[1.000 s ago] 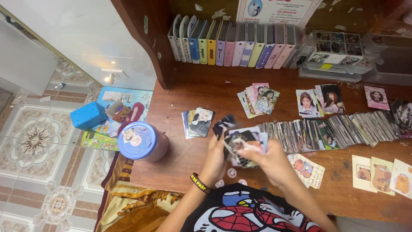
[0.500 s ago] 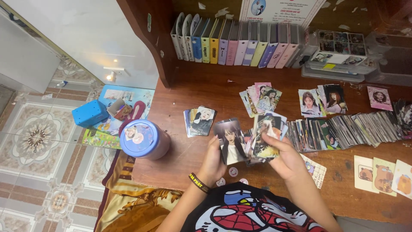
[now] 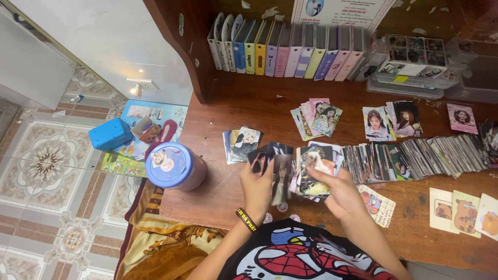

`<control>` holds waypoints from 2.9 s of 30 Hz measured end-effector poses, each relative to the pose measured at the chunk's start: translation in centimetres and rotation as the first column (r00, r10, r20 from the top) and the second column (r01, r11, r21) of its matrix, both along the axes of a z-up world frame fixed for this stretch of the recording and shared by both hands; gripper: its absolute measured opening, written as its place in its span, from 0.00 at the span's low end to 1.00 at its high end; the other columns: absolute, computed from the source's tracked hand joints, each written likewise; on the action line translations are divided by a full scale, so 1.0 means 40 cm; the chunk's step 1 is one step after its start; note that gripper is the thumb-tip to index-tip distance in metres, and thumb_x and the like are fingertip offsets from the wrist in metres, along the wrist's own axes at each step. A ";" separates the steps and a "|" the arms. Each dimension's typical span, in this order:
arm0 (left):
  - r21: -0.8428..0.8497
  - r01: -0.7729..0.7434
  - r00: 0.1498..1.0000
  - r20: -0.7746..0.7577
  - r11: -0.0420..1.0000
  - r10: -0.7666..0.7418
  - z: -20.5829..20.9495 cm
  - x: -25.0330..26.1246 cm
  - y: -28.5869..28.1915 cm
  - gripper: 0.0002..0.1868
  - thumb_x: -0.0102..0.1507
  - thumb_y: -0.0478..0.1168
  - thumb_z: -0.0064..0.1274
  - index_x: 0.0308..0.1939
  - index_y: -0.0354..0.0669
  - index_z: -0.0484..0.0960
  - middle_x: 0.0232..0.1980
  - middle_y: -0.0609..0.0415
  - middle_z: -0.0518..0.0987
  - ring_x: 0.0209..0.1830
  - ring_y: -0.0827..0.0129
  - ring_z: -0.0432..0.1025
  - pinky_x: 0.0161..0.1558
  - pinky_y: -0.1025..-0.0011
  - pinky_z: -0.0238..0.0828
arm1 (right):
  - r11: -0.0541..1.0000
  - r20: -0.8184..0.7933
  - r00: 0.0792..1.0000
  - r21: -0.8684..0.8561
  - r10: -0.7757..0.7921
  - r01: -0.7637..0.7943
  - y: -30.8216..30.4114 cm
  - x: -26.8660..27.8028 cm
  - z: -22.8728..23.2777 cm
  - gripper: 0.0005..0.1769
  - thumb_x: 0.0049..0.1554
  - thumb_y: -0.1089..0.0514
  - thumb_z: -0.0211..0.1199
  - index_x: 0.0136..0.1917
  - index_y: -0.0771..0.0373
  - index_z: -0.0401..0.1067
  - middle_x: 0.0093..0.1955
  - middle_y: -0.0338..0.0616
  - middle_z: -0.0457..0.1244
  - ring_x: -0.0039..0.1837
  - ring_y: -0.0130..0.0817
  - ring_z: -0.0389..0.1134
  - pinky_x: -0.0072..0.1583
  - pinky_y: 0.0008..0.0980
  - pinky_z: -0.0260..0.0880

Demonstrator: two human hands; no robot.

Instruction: Sorting and organizing collectible photo cards into binders at a desk.

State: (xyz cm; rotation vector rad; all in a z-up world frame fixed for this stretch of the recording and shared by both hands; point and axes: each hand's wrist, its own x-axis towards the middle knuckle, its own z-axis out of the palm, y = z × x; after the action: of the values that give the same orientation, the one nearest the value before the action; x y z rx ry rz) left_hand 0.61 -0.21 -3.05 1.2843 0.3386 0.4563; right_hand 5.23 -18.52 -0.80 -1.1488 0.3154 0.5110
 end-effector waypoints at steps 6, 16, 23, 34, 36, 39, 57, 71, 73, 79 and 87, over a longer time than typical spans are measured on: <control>-0.130 -0.084 0.993 -0.093 0.988 0.072 0.008 0.005 -0.015 0.07 0.63 0.34 0.61 0.42 0.33 0.82 0.38 0.54 0.84 0.32 0.77 0.75 0.34 0.76 0.72 | 0.994 -0.137 0.985 0.047 0.104 -0.099 0.031 -0.026 -0.051 0.19 0.52 0.67 0.67 0.57 0.66 0.73 0.54 0.47 0.71 0.56 0.37 0.73 0.57 0.42 0.76; -0.580 -0.105 0.983 -0.183 0.808 -0.004 -0.101 0.000 0.059 0.14 0.62 0.35 0.60 0.50 0.35 0.79 0.44 0.51 0.83 0.35 0.70 0.79 0.38 0.70 0.78 | 0.936 -0.248 0.949 0.336 0.196 -0.106 0.026 -0.015 -0.158 0.19 0.54 0.65 0.65 0.59 0.67 0.70 0.55 0.53 0.69 0.57 0.46 0.74 0.60 0.53 0.74; -0.045 -0.123 0.969 -0.221 0.991 0.110 -0.119 -0.168 0.191 0.11 0.64 0.39 0.59 0.47 0.37 0.84 0.40 0.55 0.84 0.34 0.74 0.76 0.36 0.75 0.74 | 0.984 -0.184 0.975 0.146 0.127 -0.101 -0.017 -0.015 -0.167 0.19 0.52 0.66 0.67 0.58 0.66 0.72 0.54 0.49 0.70 0.54 0.42 0.74 0.57 0.46 0.77; -0.446 -0.515 0.821 -0.503 0.732 0.270 -0.140 -0.396 0.167 0.10 0.66 0.38 0.52 0.46 0.36 0.82 0.37 0.55 0.83 0.29 0.70 0.76 0.32 0.69 0.74 | 0.645 0.043 0.670 -0.322 0.741 -0.692 0.254 -0.061 -0.160 0.13 0.50 0.64 0.73 0.49 0.68 0.78 0.42 0.42 0.72 0.42 0.27 0.72 0.45 0.29 0.72; -0.510 -0.453 0.864 -0.453 0.731 0.219 -0.141 -0.384 0.146 0.12 0.67 0.40 0.51 0.46 0.34 0.82 0.37 0.54 0.83 0.31 0.70 0.77 0.34 0.71 0.75 | 0.599 0.098 0.637 -0.474 0.764 -0.645 0.293 -0.069 -0.175 0.12 0.49 0.64 0.73 0.47 0.69 0.79 0.41 0.42 0.72 0.41 0.26 0.70 0.44 0.29 0.71; -0.490 -0.500 0.842 -0.465 0.714 0.271 -0.153 -0.368 0.134 0.11 0.67 0.40 0.50 0.48 0.36 0.81 0.38 0.55 0.82 0.32 0.72 0.76 0.34 0.72 0.74 | 0.608 0.137 0.627 -0.469 0.767 -0.641 0.304 -0.058 -0.230 0.13 0.48 0.65 0.73 0.47 0.69 0.80 0.41 0.43 0.72 0.42 0.26 0.70 0.45 0.28 0.70; -0.692 -0.232 0.960 -0.276 0.684 0.045 -0.093 -0.329 0.185 0.14 0.67 0.43 0.47 0.50 0.39 0.79 0.43 0.53 0.85 0.38 0.69 0.81 0.42 0.69 0.78 | 0.755 -0.063 0.752 0.043 0.656 -0.655 0.291 -0.013 -0.238 0.18 0.53 0.61 0.70 0.57 0.64 0.75 0.53 0.44 0.72 0.54 0.32 0.74 0.56 0.36 0.76; -0.807 0.012 0.980 -0.108 0.590 -0.169 -0.180 -0.214 0.199 0.14 0.69 0.44 0.51 0.52 0.37 0.79 0.44 0.51 0.84 0.38 0.68 0.80 0.44 0.69 0.79 | 0.897 0.003 0.899 0.071 0.438 -0.437 0.233 0.013 -0.137 0.17 0.53 0.65 0.69 0.56 0.67 0.73 0.53 0.47 0.72 0.54 0.36 0.74 0.57 0.40 0.76; -0.767 0.039 0.976 -0.109 0.640 -0.190 -0.166 -0.198 0.193 0.15 0.70 0.44 0.52 0.52 0.35 0.79 0.44 0.50 0.84 0.38 0.68 0.80 0.43 0.69 0.78 | 0.919 -0.035 0.921 0.090 0.388 -0.384 0.220 0.016 -0.119 0.16 0.53 0.66 0.68 0.54 0.67 0.72 0.52 0.48 0.71 0.53 0.39 0.74 0.57 0.43 0.77; -0.555 0.102 0.991 -0.015 0.826 -0.132 -0.048 -0.127 0.177 0.15 0.64 0.43 0.51 0.50 0.36 0.77 0.45 0.46 0.86 0.40 0.64 0.84 0.40 0.64 0.84 | 0.989 -0.014 0.990 -0.040 0.140 -0.141 0.171 0.038 -0.074 0.17 0.51 0.70 0.67 0.54 0.65 0.71 0.53 0.48 0.71 0.57 0.37 0.73 0.60 0.40 0.76; -0.417 -0.074 0.985 0.110 0.906 0.131 0.016 -0.017 0.115 0.16 0.59 0.26 0.65 0.50 0.33 0.81 0.48 0.52 0.83 0.45 0.72 0.78 0.48 0.74 0.77 | 0.975 0.032 0.991 0.177 0.134 -0.137 0.119 0.070 -0.050 0.18 0.52 0.69 0.66 0.57 0.66 0.71 0.55 0.46 0.69 0.56 0.36 0.72 0.59 0.39 0.75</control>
State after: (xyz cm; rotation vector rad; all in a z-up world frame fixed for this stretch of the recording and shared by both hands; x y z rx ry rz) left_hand -0.07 4.37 -2.40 0.8207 0.3667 0.5267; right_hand 8.04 -13.78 -2.81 -1.0037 0.1705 0.6346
